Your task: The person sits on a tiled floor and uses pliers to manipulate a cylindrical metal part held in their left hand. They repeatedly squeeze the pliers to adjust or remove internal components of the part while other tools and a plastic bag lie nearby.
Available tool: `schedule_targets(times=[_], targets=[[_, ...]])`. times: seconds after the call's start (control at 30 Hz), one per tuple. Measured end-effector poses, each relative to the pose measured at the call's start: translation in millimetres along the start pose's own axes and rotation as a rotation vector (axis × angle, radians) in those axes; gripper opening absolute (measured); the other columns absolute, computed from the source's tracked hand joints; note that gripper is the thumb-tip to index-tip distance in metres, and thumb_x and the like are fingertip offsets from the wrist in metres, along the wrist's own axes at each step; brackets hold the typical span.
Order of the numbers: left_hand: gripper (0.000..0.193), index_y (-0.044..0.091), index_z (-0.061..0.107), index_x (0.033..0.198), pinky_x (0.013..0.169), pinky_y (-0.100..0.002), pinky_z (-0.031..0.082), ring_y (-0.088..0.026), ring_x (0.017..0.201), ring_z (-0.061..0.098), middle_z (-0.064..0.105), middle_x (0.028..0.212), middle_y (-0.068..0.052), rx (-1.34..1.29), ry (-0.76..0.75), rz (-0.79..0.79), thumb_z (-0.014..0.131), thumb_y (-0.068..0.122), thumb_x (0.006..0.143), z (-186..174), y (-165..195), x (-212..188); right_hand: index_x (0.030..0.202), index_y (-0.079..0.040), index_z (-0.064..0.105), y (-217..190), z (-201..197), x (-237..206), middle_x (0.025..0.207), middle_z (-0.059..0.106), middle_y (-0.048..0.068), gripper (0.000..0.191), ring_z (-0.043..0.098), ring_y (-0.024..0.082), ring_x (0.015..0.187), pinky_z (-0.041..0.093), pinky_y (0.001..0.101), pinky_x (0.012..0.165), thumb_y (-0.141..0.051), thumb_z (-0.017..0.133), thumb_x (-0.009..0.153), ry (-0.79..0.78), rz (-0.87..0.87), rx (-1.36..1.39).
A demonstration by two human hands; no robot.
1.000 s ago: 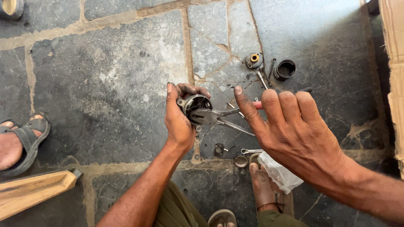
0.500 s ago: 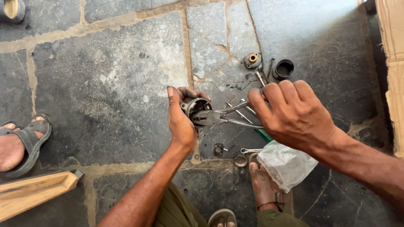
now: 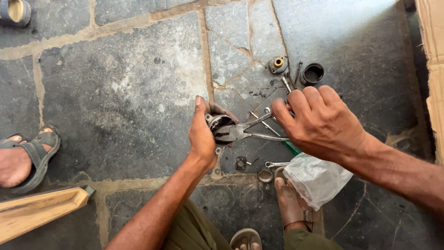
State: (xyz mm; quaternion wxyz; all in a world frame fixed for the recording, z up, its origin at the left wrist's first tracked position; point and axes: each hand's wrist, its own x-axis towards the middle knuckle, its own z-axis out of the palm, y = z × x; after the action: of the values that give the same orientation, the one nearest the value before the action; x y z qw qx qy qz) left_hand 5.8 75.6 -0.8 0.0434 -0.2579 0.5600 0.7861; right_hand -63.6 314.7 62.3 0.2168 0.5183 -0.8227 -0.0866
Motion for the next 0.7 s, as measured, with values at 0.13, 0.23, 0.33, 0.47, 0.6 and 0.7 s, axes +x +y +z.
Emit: schedule_targets(times=[0.13, 0.23, 0.33, 0.47, 0.6, 0.7], targets=[[0.058, 0.009, 0.055, 0.092, 0.041, -0.032, 0.048, -0.017, 0.056, 0.063, 0.069, 0.076, -0.011, 0.024, -0.043, -0.111, 0.022, 0.055, 0.107, 0, 3, 0, 0.096, -0.005, 0.067, -1, 0, -1, 0.063, 0.049, 0.000, 0.017, 0.041, 0.011, 0.055, 0.033, 0.0291, 0.050, -0.021, 0.062, 0.099, 0.001, -0.001, 0.006], [0.059, 0.010, 0.056, 0.093, 0.041, -0.034, 0.046, -0.019, 0.055, 0.060, 0.065, 0.075, -0.009, 0.181, -0.059, -0.246, 0.021, 0.055, 0.105, -1, 3, 4, 0.097, -0.005, 0.068, -3, 0, -2, 0.062, 0.049, 0.000, 0.015, 0.042, 0.011, 0.054, 0.034, 0.0291, 0.050, -0.019, 0.062, 0.097, -0.013, -0.018, -0.001], [0.058, 0.009, 0.055, 0.095, 0.042, -0.035, 0.044, -0.019, 0.056, 0.058, 0.060, 0.073, -0.008, 0.290, -0.114, -0.382, 0.021, 0.055, 0.104, -4, 0, 6, 0.098, -0.004, 0.068, -6, 1, -3, 0.064, 0.050, 0.001, 0.015, 0.044, 0.012, 0.056, 0.035, 0.0296, 0.051, -0.017, 0.062, 0.093, -0.044, -0.043, -0.002], [0.060, 0.008, 0.059, 0.098, 0.041, -0.035, 0.044, -0.019, 0.055, 0.055, 0.063, 0.072, -0.009, 0.405, -0.263, -0.532, 0.023, 0.056, 0.105, -11, -5, 8, 0.101, -0.003, 0.069, -11, 1, -6, 0.064, 0.051, 0.000, 0.019, 0.046, 0.012, 0.056, 0.036, 0.0300, 0.051, -0.017, 0.063, 0.090, -0.071, -0.085, 0.001], [0.053, 0.007, 0.060, 0.096, 0.038, -0.037, 0.044, -0.022, 0.053, 0.059, 0.066, 0.070, -0.009, 0.379, -0.300, -0.672, 0.034, 0.052, 0.104, -15, -11, 14, 0.100, -0.003, 0.069, -17, 1, -6, 0.066, 0.051, 0.001, 0.018, 0.049, 0.014, 0.059, 0.038, 0.0314, 0.054, -0.016, 0.063, 0.089, -0.121, -0.063, 0.074], [0.054, 0.008, 0.060, 0.096, 0.039, -0.037, 0.045, -0.022, 0.053, 0.061, 0.067, 0.070, -0.009, 0.349, -0.279, -0.617, 0.032, 0.054, 0.104, -13, -14, 16, 0.101, -0.004, 0.068, -15, 3, -3, 0.068, 0.052, 0.001, 0.018, 0.050, 0.014, 0.061, 0.038, 0.0308, 0.056, -0.018, 0.063, 0.090, -0.141, -0.092, 0.017]])
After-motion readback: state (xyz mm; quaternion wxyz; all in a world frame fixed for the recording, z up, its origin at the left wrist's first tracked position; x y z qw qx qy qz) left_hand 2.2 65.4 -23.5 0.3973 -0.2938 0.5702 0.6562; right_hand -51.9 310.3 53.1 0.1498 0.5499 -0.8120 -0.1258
